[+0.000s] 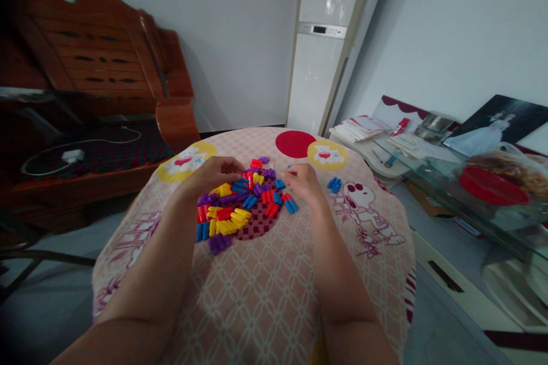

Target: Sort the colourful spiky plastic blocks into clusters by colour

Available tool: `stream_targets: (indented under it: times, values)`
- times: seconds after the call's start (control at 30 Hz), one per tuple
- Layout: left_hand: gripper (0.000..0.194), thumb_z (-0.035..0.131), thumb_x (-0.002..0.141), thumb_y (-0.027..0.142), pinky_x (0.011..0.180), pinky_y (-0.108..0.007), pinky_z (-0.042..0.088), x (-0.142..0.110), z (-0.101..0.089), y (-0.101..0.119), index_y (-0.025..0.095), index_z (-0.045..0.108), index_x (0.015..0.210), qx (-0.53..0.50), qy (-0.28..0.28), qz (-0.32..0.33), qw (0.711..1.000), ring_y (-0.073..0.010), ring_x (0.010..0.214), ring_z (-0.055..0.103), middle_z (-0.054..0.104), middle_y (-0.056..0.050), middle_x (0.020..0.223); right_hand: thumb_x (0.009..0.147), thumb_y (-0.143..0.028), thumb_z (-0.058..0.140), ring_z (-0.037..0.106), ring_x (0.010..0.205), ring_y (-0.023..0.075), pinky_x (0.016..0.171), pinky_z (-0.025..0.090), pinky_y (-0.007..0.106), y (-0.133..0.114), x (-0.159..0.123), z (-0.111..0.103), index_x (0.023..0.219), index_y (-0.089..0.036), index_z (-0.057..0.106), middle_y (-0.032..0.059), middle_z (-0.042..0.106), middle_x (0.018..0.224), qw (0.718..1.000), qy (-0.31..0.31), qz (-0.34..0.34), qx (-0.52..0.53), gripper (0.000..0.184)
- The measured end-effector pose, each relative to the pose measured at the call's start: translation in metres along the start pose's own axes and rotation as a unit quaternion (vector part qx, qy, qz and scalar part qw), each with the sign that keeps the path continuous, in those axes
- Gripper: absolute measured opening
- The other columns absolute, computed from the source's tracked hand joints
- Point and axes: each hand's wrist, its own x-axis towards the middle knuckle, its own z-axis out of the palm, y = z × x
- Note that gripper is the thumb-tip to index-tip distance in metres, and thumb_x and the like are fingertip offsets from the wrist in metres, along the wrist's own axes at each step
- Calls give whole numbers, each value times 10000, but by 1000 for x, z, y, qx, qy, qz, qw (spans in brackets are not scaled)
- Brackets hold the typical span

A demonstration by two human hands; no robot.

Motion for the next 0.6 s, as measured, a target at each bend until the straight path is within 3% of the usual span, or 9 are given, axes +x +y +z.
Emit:
stream_targets:
  times: [0.13,0.27,0.4,0.5,0.6]
  values:
    - [304,733,654,375,598,-252,508,5,24,16,132,686,831,-108,51,25,993,-146,638,624,687,-43,722,809,-358,658,672,595,140,492,519,199,-15,-5,34,903,-169,703,22,713,704,985,-109,-14,131,216]
    - [271,721,665,346,627,-267,531,8,43,21,132,680,827,-139,41,36,989,-152,673,639,693,-45,757,755,-356,717,679,608,147,495,536,213,-18,-5,37,881,-165,670,28,718,729,973,-91,18,211,233]
    - [232,700,696,325,645,-284,543,8,57,26,138,670,830,-156,28,47,986,-154,663,642,681,-32,724,712,-363,728,673,584,158,482,539,235,-21,-6,22,839,-163,651,26,710,701,968,-65,1,241,249]
    - [206,679,719,303,646,-280,543,7,61,31,141,675,846,-146,23,52,988,-154,668,646,687,-32,728,685,-369,726,647,535,156,442,506,230,-18,-5,3,884,-149,677,26,697,672,978,-37,-16,206,300]
    - [217,676,724,295,641,-276,541,7,59,31,137,688,873,-116,39,52,991,-155,665,650,699,-40,747,708,-360,684,630,509,165,394,444,223,-1,-2,-31,969,-119,691,42,694,676,990,81,3,115,355]
